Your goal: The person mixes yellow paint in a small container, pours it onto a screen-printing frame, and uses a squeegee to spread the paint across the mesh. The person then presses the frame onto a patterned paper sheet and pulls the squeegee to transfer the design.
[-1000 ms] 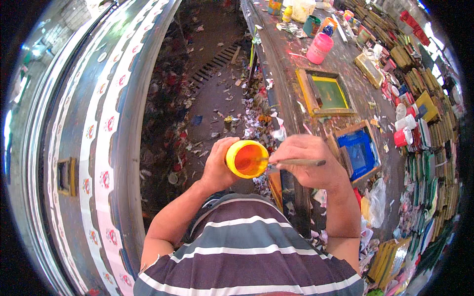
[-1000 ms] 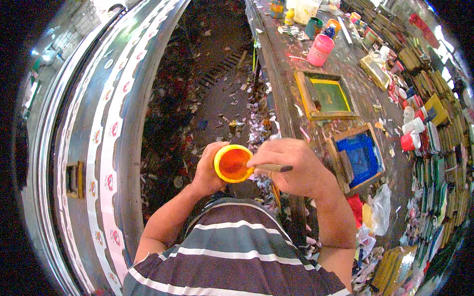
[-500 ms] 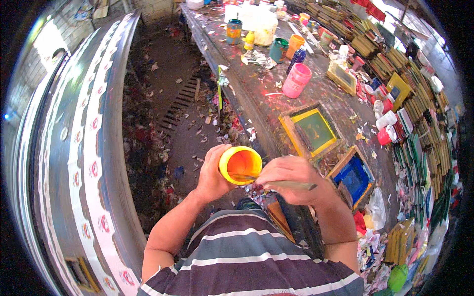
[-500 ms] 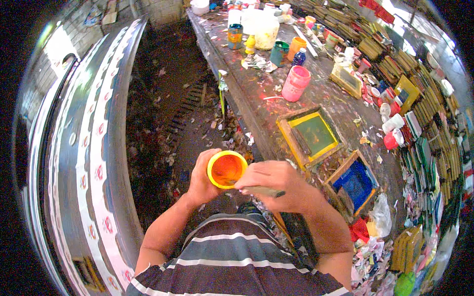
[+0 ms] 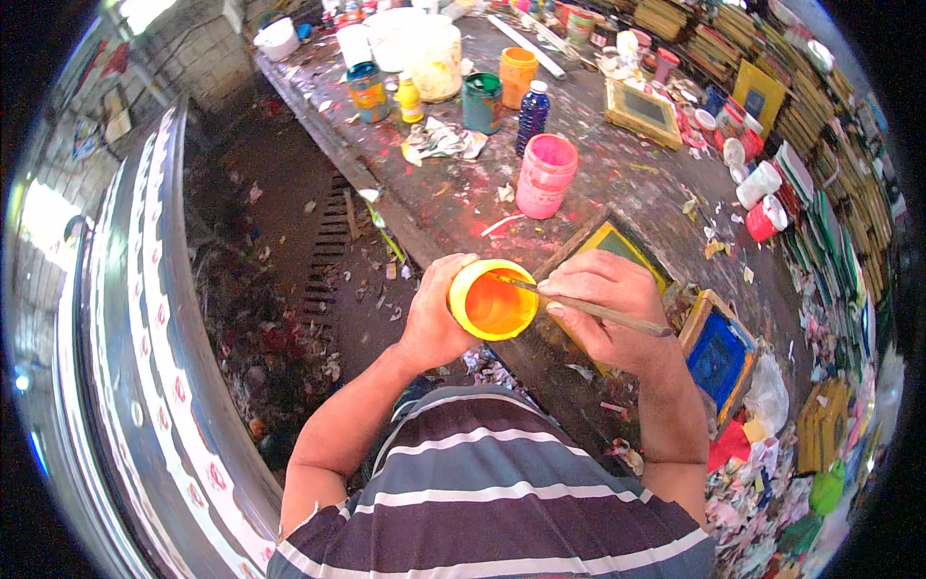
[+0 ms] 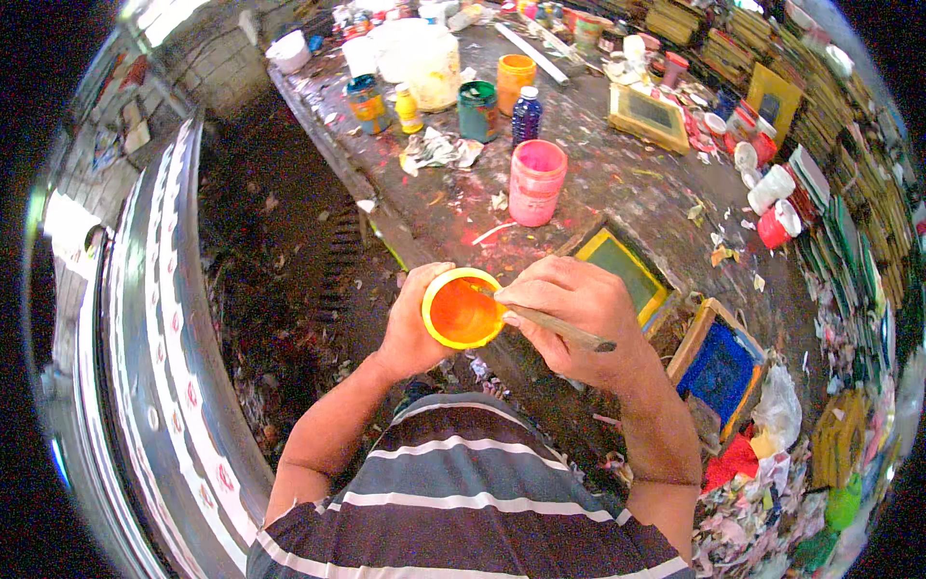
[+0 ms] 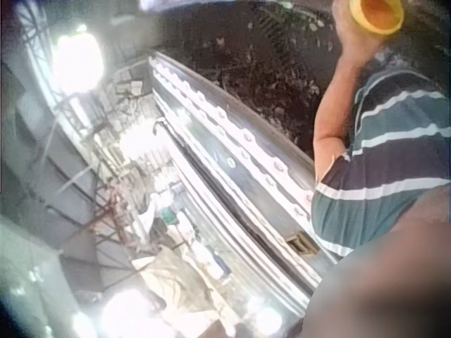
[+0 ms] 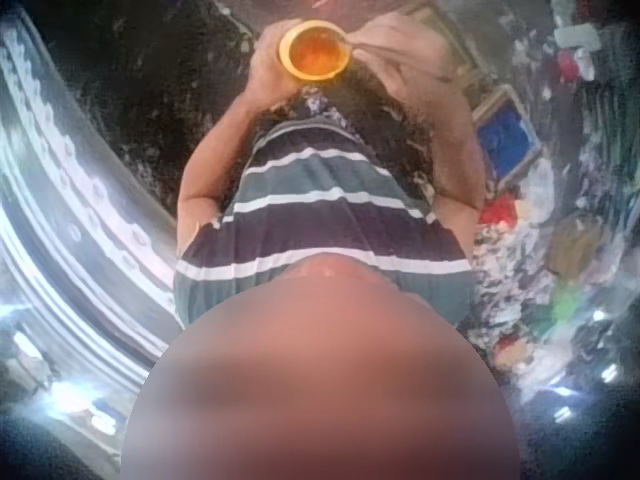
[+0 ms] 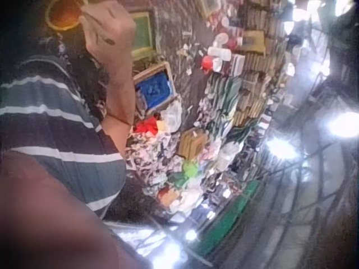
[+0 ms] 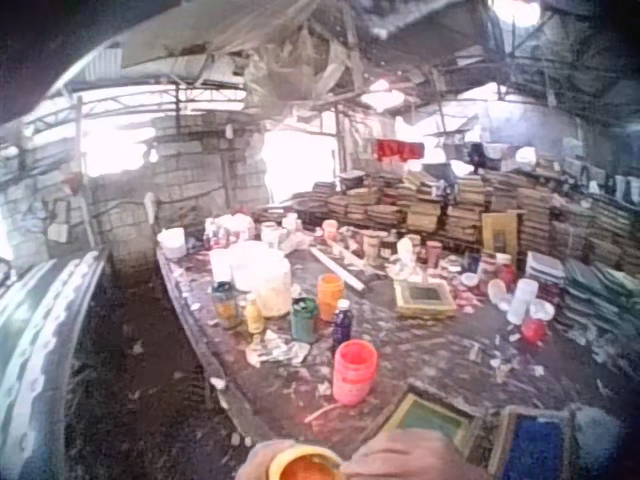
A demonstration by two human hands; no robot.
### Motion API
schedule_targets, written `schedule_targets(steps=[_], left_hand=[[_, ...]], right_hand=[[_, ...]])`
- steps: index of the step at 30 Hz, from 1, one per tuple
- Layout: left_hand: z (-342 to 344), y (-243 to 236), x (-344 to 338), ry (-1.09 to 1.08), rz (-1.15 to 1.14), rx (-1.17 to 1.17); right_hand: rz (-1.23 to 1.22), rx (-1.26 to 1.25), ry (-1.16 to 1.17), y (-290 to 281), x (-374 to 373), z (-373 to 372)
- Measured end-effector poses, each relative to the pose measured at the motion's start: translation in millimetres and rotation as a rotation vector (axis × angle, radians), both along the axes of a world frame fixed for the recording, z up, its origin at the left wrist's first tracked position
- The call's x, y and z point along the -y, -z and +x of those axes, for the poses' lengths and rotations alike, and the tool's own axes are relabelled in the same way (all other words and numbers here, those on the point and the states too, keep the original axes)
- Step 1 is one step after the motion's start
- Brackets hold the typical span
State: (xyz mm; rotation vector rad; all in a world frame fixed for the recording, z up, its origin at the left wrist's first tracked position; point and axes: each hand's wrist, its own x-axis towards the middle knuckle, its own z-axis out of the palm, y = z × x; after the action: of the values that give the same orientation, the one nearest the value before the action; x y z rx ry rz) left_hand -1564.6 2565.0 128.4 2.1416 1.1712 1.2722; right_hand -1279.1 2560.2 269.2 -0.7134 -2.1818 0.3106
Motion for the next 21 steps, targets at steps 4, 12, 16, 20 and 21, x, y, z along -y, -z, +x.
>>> schedule_targets(steps=[4, 12, 16, 20, 21], left_hand=[[-3, 7, -56, 0.2, -0.043, -0.011], [-29, 32, -166, 0.682, -0.183, -0.055], [-31, 45, -193, 0.855, -0.183, -0.069], [-30, 54, -203, 0.963, -0.348, -0.056], [-31, 55, -203, 0.948, -0.392, 0.022]], right_hand=[[-0.047, -0.019, 0.085, 13, -18, 1], [-0.332, 0.009, 0.204, 27, -36, -53], [-0.331, 0.145, 0.367, 9, -48, -71], [-0.324, 0.125, 0.441, 9, -61, -115], [-0.379, 0.089, 0.431, 5, -57, -118]])
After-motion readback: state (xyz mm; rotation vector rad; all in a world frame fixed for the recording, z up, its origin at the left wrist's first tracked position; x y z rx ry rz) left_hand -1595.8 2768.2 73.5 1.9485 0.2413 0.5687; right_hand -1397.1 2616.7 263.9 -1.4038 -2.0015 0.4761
